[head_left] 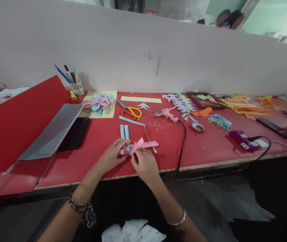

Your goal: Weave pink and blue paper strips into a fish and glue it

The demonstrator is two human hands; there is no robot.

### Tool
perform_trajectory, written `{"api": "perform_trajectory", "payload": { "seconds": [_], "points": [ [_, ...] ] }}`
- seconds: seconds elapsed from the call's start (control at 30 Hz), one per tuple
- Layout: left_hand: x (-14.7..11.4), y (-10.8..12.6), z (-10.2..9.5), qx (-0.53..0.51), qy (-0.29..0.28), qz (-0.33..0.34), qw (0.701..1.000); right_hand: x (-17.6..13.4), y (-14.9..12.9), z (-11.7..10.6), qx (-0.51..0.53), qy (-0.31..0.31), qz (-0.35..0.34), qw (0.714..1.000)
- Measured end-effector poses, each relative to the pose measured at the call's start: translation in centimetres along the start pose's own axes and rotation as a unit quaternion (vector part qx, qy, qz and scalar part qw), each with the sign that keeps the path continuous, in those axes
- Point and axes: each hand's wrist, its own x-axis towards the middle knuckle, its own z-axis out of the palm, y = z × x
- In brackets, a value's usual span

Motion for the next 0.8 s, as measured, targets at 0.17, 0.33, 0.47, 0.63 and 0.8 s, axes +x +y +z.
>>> {"api": "perform_trajectory", "payload": {
  "seconds": [0.17,0.33,0.47,0.63,0.8],
  "points": [
    [0.10,0.17,0.08,0.005,0.004,-0.012,1.000,0.05,-0.14,0.04,-0.008,-0.005,0.006,1.000],
    [0.11,0.28,0.11,-0.002,0.010,-0.013,1.000,0.15,-0.40,0.13,-0.008,-0.021,0.006,1.000],
    [0.04,0.40,0.04,-0.001,0.012,-0.014,1.000,0.19,-0.57,0.28,-0.006,-0.021,0.007,1.000],
    [0.03,0.37,0.04,0.002,0.014,-0.006,1.000,0.10,-0.53,0.53,0.004,-0.010,0.005,1.000],
    [0.08,0.31,-0.01,0.011,0.013,-0.002,1.000,0.01,-0.49,0.55,0.002,-0.001,0.002,1.000]
  ]
}}
